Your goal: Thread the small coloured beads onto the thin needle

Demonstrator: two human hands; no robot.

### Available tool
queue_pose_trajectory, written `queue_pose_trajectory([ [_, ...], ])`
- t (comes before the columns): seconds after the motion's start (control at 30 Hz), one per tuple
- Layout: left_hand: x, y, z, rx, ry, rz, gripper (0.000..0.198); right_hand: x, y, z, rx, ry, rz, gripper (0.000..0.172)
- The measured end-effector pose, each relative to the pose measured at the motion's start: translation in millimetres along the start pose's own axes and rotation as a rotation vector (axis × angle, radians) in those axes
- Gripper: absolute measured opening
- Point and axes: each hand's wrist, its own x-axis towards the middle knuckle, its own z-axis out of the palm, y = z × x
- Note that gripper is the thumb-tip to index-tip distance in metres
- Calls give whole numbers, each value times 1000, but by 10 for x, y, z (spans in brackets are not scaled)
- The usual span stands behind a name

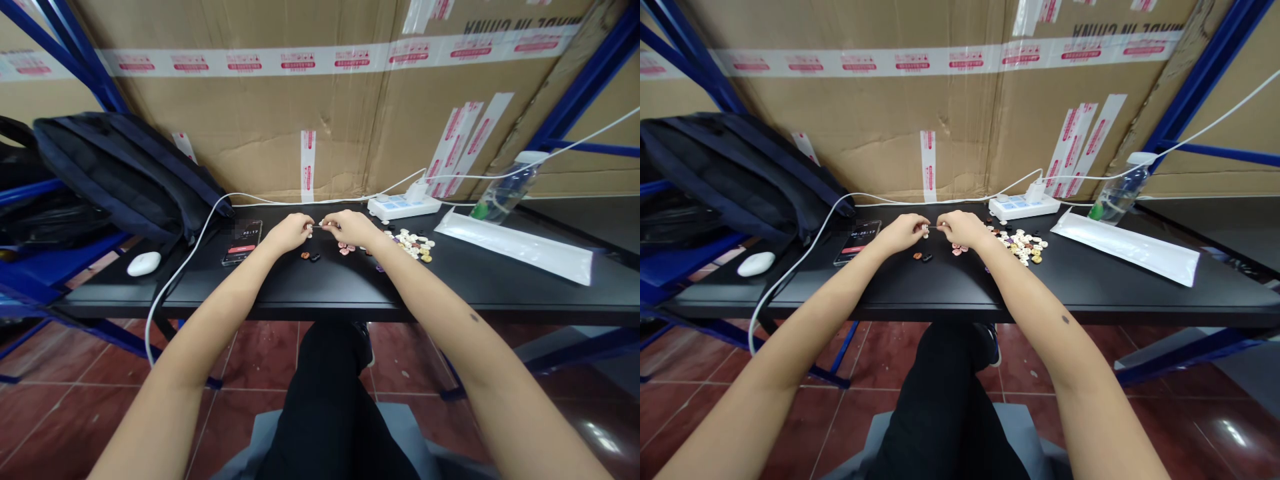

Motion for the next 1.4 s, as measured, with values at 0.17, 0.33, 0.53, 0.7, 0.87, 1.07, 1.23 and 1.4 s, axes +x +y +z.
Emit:
queue_pose_trajectory([
  [0.17,-1,11,-13,-12,0,-2,32,10,21,15,-67,55,-22,29],
  [0.33,8,-4,-5,-2,14,0,31,21,40,30,-69,63,-34,31],
  [0.53,5,2,-6,8,2,0,32,15,31,28,-48,39,-25,32],
  [0.7,3,0,-11,-5,17,3,31,6,17,12,-117,79,-49,31],
  [0.87,2,-1,-9,-1,20,14,30,16,26,31,-95,54,-43,31],
  [1.07,8,-4,-4,1,1,12,31,12,20,33,-124,77,-53,30],
  [1.23,10,-17,-4,-3,11,9,30,10,11,25,-139,96,-67,30],
  [1.4,3,-8,-5,0,7,14,31,18,22,47,-104,52,-53,31],
])
